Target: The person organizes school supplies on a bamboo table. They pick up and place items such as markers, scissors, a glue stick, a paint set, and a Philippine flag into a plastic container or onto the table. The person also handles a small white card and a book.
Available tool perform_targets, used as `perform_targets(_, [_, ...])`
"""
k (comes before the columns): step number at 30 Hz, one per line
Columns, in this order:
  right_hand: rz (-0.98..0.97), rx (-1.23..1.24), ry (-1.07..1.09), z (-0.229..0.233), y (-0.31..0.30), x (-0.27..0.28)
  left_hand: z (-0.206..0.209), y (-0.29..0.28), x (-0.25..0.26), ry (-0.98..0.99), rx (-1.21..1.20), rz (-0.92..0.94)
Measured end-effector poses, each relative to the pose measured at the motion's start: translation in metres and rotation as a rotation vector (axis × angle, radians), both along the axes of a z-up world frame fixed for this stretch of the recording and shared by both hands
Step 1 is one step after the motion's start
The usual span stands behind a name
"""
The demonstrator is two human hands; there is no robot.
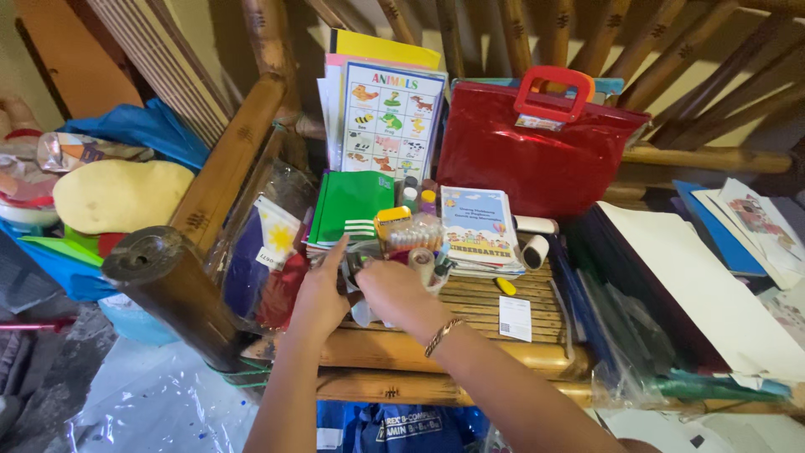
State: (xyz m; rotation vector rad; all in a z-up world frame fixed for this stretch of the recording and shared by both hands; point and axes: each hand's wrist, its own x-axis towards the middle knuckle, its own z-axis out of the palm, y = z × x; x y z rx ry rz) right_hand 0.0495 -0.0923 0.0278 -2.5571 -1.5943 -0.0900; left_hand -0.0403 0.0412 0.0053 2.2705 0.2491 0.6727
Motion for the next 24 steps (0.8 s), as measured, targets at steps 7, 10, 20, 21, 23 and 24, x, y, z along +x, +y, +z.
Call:
perform_targets(7, [-0.012,0.145,-0.05,0.017,-0.017,-0.01,0.0,-0.008,0.004,0.031,0.099,0.039])
perform_targets(10, [0.048,0.285,-0.009,0.034,-0.036,-0.012,0.023,-0.016,-0.003,0.202,0.14,0.071])
perform_targets(20, [-0.02,0.48,-0.097,0.053,-0.132,-0.003,0.072,-0.082,-0.004,-0.199,0.337,0.039])
perform_targets(21, [-0.054,0.471,-0.116,0.053,-0.143,0.0,0.07,-0.089,0.0,-0.222,0.366,0.015])
perform_targets(23, [-0.11,0.451,-0.111,0.052,-0.163,0.005,0.068,-0.101,0.007,-0.271,0.423,-0.032])
perform_targets(24, [-0.137,0.44,-0.109,0.052,-0.171,0.007,0.066,-0.107,0.011,-0.262,0.43,-0.04])
